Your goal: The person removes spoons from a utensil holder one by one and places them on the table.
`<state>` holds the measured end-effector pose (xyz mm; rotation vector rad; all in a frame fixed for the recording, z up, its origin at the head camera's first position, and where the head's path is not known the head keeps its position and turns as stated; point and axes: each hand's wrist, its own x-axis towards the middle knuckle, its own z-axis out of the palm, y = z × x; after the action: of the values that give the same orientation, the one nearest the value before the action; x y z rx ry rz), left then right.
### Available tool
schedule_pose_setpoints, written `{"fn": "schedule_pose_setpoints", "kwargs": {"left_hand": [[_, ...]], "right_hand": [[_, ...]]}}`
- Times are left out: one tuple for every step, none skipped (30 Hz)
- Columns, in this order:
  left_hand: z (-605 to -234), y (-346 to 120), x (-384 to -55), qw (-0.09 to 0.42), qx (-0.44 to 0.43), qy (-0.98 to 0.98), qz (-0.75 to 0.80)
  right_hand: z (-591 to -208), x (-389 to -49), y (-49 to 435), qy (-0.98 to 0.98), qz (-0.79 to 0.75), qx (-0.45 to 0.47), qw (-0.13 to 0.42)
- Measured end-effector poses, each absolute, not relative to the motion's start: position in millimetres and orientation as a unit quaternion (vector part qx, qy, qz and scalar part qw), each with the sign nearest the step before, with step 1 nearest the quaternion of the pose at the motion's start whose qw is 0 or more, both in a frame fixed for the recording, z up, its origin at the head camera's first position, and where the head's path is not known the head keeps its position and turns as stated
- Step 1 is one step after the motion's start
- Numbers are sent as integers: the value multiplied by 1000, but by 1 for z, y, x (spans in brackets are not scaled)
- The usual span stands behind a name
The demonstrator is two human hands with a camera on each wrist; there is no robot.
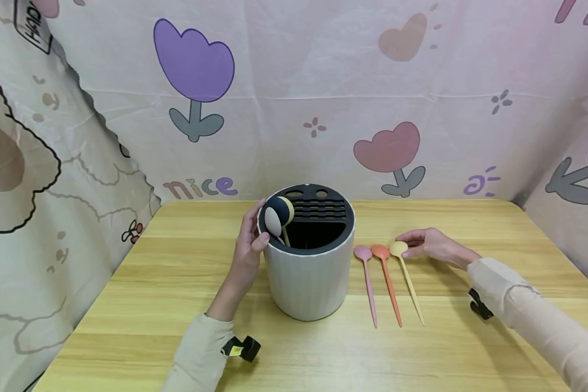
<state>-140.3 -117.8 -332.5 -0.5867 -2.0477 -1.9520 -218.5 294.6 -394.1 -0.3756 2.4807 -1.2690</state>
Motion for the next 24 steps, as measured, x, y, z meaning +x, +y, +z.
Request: {"fn": "schedule_pose_setpoints", "kwargs": {"left_hand": [[-333,-118,-140,126,-201,-704,-670],[-332,-118,-140,126,-202,-704,-670],[-332,-118,-140,126,-202,-703,-670],[-332,-118,-140,126,-202,-703,-670],[-332,-118,-140,126,-202,-703,-670],[-332,-118,-140,126,-202,-702,-670],[-332,-118,-140,127,-203,-702,-671],[-332,-118,-140,127,-203,-702,-671],[-332,-118,-140,126,-203,-702,-671],[-332,-118,-140,126,-202,-702,-671],[-332,-118,-140,126,-202,-702,-671],[-332,-118,-140,126,-202,-701,-672],[-332,-118,-141,126,-202,-700,-673],[-333,-118,-141,126,-201,-700,-674],[-333,-118,-141,125,-202,-699,-675],[-333,-118,-141,125,-202,-698,-676],[-333,-118,-141,125,-202,-697,-677],[-333,-118,-141,125,-202,-697,-677],[-333,-118,-141,125,-202,-697,-677],[-334,-118,-141,125,-203,-696,-677],[-334,-118,-141,125,-204,-696,-678],[-334,-118,-141,125,-204,-695,-678],[-334,-118,-141,125,-205,-694,-679],[-334,-118,-141,125,-205,-694,-679]], "right_hand": [[-395,-219,294,869,-448,-133,164],[-395,-219,294,868,-451,-133,163],[-395,-218,294,867,-452,-135,162],[-396,-218,294,865,-455,-135,160],[-396,-218,294,865,-457,-134,159],[-396,-218,294,865,-459,-130,158],[-396,-218,294,865,-459,-130,157],[-396,-218,293,866,-458,-128,156],[-397,-218,293,867,-457,-127,155],[-397,-218,293,868,-455,-124,154],[-397,-217,293,871,-451,-124,152],[-396,-217,293,872,-448,-125,151],[-396,-217,292,873,-446,-126,151],[-396,-216,292,874,-445,-124,151],[-396,-216,293,875,-443,-126,151],[-396,-215,293,874,-443,-127,151],[-396,-215,293,873,-444,-129,153],[-396,-215,293,871,-447,-131,154],[-396,-215,294,870,-449,-134,155],[-396,-214,294,868,-451,-136,157],[-395,-214,295,866,-454,-136,160],[-395,-214,296,865,-455,-138,161],[-395,-214,297,863,-457,-139,164],[-395,-214,297,862,-458,-142,166]]}}
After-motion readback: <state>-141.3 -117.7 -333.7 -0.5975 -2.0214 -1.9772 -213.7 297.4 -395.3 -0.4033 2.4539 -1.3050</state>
